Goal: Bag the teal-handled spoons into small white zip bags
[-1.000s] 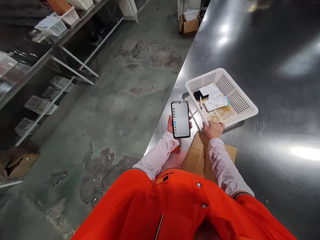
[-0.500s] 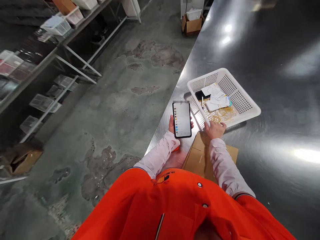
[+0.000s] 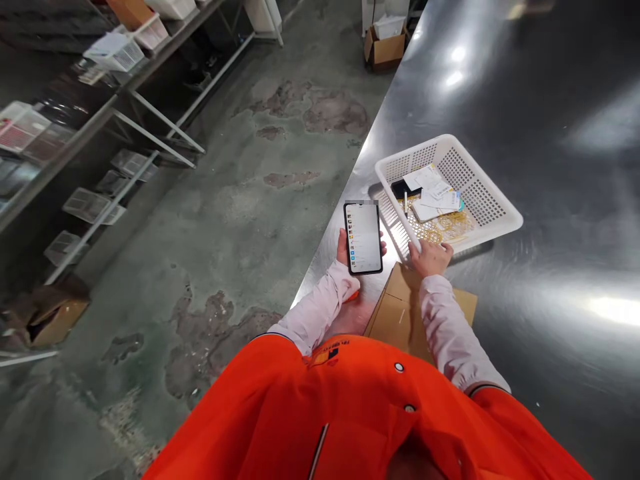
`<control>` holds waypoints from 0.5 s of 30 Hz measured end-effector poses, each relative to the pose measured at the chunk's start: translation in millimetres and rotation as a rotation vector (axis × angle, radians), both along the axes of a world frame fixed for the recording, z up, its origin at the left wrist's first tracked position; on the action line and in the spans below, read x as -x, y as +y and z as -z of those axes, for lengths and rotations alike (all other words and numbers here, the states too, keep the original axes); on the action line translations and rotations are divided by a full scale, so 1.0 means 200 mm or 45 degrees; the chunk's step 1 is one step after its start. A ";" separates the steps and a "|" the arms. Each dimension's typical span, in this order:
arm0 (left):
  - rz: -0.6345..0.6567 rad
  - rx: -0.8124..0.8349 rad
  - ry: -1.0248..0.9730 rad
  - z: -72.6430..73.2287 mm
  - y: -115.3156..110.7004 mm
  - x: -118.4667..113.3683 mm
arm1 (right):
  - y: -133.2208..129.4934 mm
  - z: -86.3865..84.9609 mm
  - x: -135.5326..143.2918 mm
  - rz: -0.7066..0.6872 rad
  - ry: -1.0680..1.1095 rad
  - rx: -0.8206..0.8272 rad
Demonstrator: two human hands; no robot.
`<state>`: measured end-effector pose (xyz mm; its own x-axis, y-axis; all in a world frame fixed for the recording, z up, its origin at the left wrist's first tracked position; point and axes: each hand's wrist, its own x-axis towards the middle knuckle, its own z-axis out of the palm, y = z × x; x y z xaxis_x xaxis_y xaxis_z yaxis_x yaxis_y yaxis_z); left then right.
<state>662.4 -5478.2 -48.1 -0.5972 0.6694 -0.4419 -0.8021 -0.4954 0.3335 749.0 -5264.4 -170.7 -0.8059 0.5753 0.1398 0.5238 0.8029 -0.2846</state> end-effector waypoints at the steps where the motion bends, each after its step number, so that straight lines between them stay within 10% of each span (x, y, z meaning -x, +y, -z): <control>1: 0.002 -0.001 -0.001 0.01 0.00 0.00 | 0.01 0.00 0.00 0.019 0.051 0.031; 7: 0.030 -0.019 -0.011 0.04 0.00 0.00 | -0.05 -0.17 -0.02 -0.097 0.552 0.085; 15: 0.013 0.051 -0.077 0.08 0.03 0.01 | -0.44 -0.48 -0.12 -0.582 0.753 0.185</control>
